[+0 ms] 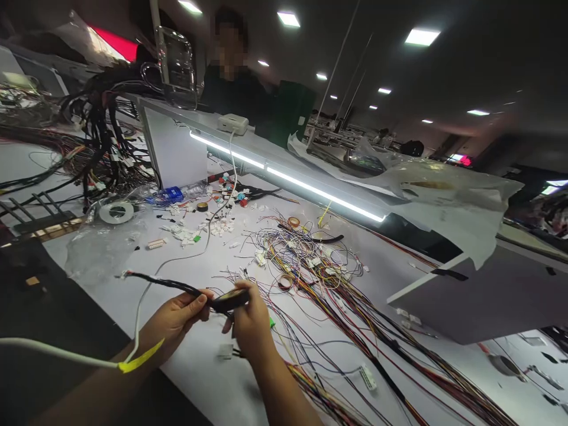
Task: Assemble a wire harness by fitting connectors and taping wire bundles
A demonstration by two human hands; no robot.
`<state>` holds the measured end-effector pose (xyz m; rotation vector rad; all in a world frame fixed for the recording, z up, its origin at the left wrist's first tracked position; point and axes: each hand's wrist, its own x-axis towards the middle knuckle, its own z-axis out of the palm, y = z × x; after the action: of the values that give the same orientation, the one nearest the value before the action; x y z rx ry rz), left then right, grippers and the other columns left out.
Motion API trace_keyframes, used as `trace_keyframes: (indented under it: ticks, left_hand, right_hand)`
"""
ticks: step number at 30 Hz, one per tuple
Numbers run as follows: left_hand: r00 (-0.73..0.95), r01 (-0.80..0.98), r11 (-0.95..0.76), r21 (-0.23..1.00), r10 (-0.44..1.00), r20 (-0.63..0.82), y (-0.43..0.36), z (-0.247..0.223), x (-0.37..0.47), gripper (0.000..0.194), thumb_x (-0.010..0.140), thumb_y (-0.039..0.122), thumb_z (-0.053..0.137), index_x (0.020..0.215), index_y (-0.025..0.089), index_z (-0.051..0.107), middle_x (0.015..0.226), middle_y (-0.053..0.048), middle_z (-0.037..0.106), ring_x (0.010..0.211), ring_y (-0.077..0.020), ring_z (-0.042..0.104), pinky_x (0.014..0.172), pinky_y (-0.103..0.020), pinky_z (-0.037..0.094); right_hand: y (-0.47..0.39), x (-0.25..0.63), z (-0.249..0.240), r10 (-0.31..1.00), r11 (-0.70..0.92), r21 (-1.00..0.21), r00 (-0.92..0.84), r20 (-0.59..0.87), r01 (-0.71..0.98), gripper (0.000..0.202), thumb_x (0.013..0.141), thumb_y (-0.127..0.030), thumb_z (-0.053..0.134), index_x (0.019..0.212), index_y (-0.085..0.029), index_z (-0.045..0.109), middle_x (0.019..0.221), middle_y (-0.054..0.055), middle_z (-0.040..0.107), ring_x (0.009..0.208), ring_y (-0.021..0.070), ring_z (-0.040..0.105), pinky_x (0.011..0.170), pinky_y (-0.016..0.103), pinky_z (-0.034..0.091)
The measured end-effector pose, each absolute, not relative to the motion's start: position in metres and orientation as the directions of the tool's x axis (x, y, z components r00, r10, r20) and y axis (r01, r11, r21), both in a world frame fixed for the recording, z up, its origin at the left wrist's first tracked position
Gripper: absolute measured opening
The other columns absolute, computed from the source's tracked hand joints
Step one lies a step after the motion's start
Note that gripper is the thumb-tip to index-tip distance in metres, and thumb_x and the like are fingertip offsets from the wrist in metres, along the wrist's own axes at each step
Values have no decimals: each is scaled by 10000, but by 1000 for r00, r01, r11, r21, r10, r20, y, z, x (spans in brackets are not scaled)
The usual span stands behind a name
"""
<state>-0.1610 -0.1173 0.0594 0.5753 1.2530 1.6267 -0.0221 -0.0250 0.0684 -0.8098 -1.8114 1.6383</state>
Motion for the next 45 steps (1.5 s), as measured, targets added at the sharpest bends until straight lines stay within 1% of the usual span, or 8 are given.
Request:
trace_keyframes:
  ticks: [5,13,20,27,31,34,41,45]
  left_hand:
    - [-447,-128,-176,976,889,101,-111,63,-164,220,772,405,696,816,192,723,932,-65,673,837,-191,606,773,-293,484]
    - [-482,-158,-42,987,875,-40,-101,72,-158,324,806,489,638,952,201,649,594,31,601,514,-127,531,503,-242,450]
    - [-444,-115,-290,950,871,212,-94,66,-153,253,888,437,553,906,201,642,896,-70,727,975,-238,632,896,-378,465]
    - [-444,68,-207,976,870,215,-80,84,-153,253,909,425,525,955,201,632,678,4,637,570,-134,556,570,-266,466]
    - [-516,-178,-289,941,841,161,-78,74,-144,215,916,398,533,935,198,611,877,-34,707,789,-158,639,760,-297,505]
    - [-425,-247,-373,894,871,246,-75,72,-140,245,930,445,485,927,215,570,875,-44,721,977,-213,650,905,-383,480]
    - [-481,48,-291,955,832,278,-61,94,-138,270,907,479,495,929,213,538,1083,-47,663,477,-69,544,496,-243,470]
    - [-582,-227,-274,935,808,95,-61,90,-130,286,856,482,582,913,202,569,866,-14,700,518,-91,563,536,-236,481]
  right_hand:
    - [-12,-14,77,623,-320,-922,-685,-377,217,532,770,-291,564,1262,-277,363,1079,41,564,388,50,525,288,159,258]
    - [-29,-1,83,560,549,-836,-737,379,-13,351,763,-154,571,1084,-290,611,1253,61,541,801,143,619,753,338,515]
    - [-7,8,77,709,-348,-938,-656,-260,-5,541,811,-385,582,1270,-281,318,1150,80,549,441,81,570,341,190,350]
    - [-23,19,92,607,497,-867,-722,333,17,397,729,-148,603,1096,-299,594,1290,58,507,832,149,619,755,328,519]
    - [-16,16,81,834,-33,-998,-548,-57,55,275,852,-310,487,1114,-230,475,846,29,620,498,110,564,419,223,430]
    - [-8,25,79,762,-315,-946,-575,-296,69,507,808,-350,548,1254,-256,326,1045,65,590,433,92,566,339,197,353]
    - [-23,32,92,606,544,-838,-708,364,35,457,746,-115,556,1153,-323,575,1327,52,467,742,106,587,715,309,497]
    - [-22,26,85,792,338,-941,-546,275,15,156,871,-297,517,989,-237,598,931,57,651,627,129,578,604,286,474]
